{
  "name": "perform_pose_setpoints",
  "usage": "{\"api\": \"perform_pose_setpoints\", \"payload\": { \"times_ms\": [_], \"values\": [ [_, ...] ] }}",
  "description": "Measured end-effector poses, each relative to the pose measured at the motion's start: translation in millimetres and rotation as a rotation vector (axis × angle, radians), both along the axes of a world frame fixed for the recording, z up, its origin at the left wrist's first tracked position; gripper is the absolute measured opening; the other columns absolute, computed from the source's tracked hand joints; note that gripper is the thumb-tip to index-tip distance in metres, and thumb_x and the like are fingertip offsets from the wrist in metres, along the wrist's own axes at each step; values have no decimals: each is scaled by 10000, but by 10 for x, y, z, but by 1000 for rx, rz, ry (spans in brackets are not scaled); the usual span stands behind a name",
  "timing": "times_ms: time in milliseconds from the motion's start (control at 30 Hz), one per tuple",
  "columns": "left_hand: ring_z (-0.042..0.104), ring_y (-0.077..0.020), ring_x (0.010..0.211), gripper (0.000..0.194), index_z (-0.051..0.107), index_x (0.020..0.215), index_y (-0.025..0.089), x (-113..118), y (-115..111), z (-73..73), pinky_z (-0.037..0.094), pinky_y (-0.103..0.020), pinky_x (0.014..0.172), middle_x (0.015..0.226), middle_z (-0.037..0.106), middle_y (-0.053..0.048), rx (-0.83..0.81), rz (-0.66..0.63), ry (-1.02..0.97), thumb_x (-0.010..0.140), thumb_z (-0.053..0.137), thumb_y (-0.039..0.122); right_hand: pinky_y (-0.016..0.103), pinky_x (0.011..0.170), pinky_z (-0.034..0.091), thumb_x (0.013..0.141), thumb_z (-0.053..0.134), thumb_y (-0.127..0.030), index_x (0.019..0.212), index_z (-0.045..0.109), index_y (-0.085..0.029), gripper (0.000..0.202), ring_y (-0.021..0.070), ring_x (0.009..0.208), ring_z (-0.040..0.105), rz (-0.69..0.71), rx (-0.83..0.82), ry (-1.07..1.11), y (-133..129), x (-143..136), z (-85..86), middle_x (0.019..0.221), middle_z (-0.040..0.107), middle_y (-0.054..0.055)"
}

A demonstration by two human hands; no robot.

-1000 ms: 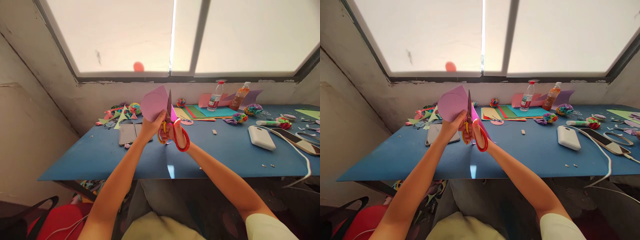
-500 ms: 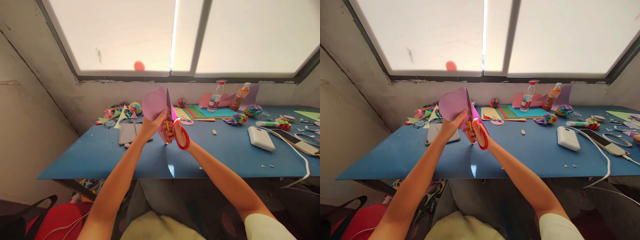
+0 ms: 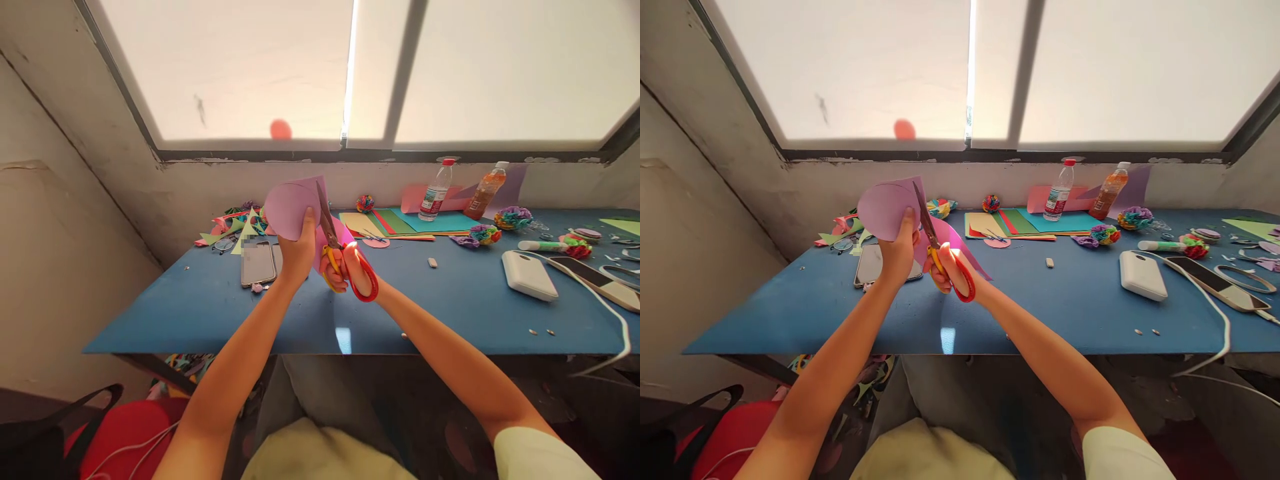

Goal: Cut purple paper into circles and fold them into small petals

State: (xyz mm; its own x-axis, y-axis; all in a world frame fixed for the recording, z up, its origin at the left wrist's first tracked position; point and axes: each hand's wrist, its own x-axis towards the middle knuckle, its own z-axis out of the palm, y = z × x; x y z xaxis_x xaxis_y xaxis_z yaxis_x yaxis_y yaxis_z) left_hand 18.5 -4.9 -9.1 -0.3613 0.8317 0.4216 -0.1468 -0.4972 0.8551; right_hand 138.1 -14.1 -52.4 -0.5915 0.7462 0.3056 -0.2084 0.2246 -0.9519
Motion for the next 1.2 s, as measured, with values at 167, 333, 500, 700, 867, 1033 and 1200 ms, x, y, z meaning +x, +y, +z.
{"api": "perform_pose_setpoints", "payload": {
  "times_ms": [167,333,500,700,867,1033,1200],
  "values": [
    [536,-106,555,352,532,658,171,-4,10,-2,426,-222,505,594,564,-2,28,50,16,681,667,495,312,549,509,679,286,-845,818,562,-194,720,172,692,565,117,19,-16,-6,-29,31,742,553,45],
    [555,-108,533,349,563,656,170,20,-99,14,424,-204,468,568,586,-8,40,50,137,710,635,507,342,618,509,666,196,-870,815,559,-216,763,193,738,570,36,40,-94,-14,-16,97,785,554,67],
    [488,-86,432,389,523,576,170,31,-145,12,389,-202,422,467,502,23,-4,0,166,731,604,517,342,561,473,663,158,-880,779,565,-209,793,167,606,536,25,69,-75,-48,-11,123,732,538,61],
    [518,-93,513,363,559,642,169,-4,-122,29,409,-208,483,564,558,10,-26,-36,222,714,620,520,347,547,454,686,126,-866,744,537,-215,773,131,517,440,-22,68,-54,-44,-26,99,655,465,30],
    [489,-85,508,345,540,630,172,-11,-90,55,394,-210,486,560,530,16,-37,-65,278,703,636,494,340,486,417,629,175,-905,660,476,-210,758,113,470,379,-47,21,-5,-14,-67,90,592,374,-3],
    [474,-89,484,353,526,609,175,-11,-50,28,376,-215,463,501,482,25,-46,-77,293,712,619,499,331,492,412,601,188,-921,643,449,-208,760,103,475,362,-45,-26,28,-8,-89,60,595,341,-19],
    [467,-93,468,380,512,582,176,-19,-48,17,375,-221,450,477,463,22,-40,-126,290,723,601,517,310,492,390,697,135,-861,692,446,-202,729,86,475,332,-23,-41,41,-9,-77,26,609,317,-30]
  ]
}}
